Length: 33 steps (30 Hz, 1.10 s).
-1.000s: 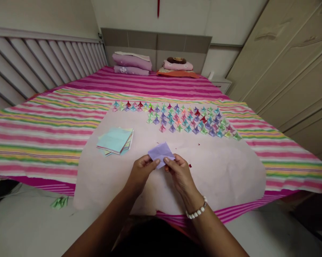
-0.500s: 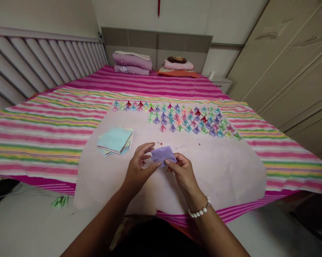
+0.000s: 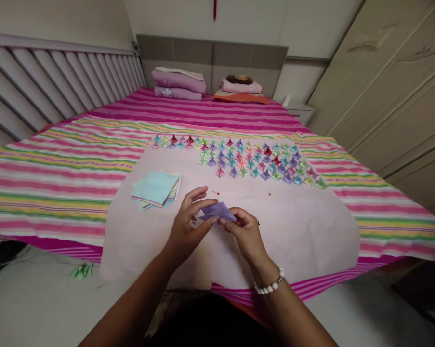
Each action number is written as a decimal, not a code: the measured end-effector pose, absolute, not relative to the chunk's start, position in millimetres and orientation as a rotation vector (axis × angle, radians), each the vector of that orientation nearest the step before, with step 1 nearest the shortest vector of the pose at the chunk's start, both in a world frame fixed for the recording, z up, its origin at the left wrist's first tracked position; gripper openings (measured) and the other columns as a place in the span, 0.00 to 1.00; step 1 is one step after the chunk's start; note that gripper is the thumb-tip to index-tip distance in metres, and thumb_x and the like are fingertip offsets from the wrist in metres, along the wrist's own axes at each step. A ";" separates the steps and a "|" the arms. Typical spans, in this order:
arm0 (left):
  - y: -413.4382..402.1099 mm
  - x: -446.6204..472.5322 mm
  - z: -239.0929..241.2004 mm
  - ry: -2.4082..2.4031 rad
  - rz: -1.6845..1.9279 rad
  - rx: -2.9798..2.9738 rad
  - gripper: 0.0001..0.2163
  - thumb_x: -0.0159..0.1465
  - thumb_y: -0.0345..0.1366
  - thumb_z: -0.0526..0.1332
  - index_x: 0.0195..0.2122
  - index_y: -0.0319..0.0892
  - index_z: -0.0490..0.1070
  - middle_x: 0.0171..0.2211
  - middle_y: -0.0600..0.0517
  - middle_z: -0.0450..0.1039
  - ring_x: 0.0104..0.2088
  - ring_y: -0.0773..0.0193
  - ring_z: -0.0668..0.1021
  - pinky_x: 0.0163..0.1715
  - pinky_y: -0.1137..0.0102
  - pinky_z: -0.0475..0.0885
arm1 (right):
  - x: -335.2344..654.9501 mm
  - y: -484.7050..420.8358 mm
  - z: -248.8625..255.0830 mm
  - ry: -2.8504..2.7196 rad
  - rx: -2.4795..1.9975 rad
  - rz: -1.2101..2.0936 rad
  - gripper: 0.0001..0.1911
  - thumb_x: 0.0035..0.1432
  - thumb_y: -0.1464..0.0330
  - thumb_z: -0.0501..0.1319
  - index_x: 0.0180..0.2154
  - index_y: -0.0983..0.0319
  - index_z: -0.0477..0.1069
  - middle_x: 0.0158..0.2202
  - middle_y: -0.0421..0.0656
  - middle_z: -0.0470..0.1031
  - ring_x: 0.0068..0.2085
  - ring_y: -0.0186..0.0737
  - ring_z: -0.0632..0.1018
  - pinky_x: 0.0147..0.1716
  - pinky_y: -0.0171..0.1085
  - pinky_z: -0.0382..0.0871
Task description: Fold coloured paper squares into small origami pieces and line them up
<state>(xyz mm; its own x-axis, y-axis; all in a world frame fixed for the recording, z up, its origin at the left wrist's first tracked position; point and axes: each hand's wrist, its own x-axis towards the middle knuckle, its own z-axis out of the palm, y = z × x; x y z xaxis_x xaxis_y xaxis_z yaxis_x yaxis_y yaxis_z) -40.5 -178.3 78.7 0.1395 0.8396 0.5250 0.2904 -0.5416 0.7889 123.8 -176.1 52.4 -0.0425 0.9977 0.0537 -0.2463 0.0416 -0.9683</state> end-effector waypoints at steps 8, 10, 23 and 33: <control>-176.3 -41.5 77.4 1.047 1.376 2.037 0.12 0.59 0.28 0.63 0.44 0.45 0.73 0.58 0.44 0.61 0.58 0.55 0.67 0.56 0.57 0.66 | 123.3 -176.0 50.0 -1.153 -0.960 1.270 0.07 0.45 0.66 0.70 0.27 0.61 0.75 0.22 0.36 0.70 0.25 0.32 0.66 0.26 0.33 0.59; -176.6 -41.3 76.1 1.040 1.377 2.047 0.13 0.59 0.27 0.63 0.45 0.45 0.73 0.58 0.44 0.60 0.58 0.55 0.67 0.56 0.57 0.66 | 123.4 -175.8 49.0 -1.173 -0.963 1.263 0.06 0.45 0.66 0.69 0.27 0.61 0.75 0.22 0.36 0.70 0.25 0.32 0.66 0.26 0.33 0.59; -174.7 -42.5 71.6 1.044 1.318 1.969 0.11 0.59 0.30 0.63 0.44 0.44 0.75 0.59 0.44 0.61 0.59 0.54 0.67 0.58 0.56 0.64 | 121.4 -176.0 49.9 -1.190 -0.972 1.245 0.07 0.44 0.67 0.70 0.26 0.61 0.74 0.22 0.36 0.70 0.25 0.32 0.65 0.25 0.33 0.57; -171.1 -48.1 68.2 1.005 1.058 1.405 0.09 0.55 0.35 0.66 0.38 0.42 0.78 0.44 0.47 0.73 0.45 0.57 0.76 0.44 0.63 0.73 | 121.0 -176.7 48.9 -1.067 -0.973 1.396 0.09 0.42 0.66 0.71 0.27 0.62 0.75 0.19 0.35 0.69 0.21 0.29 0.64 0.22 0.31 0.56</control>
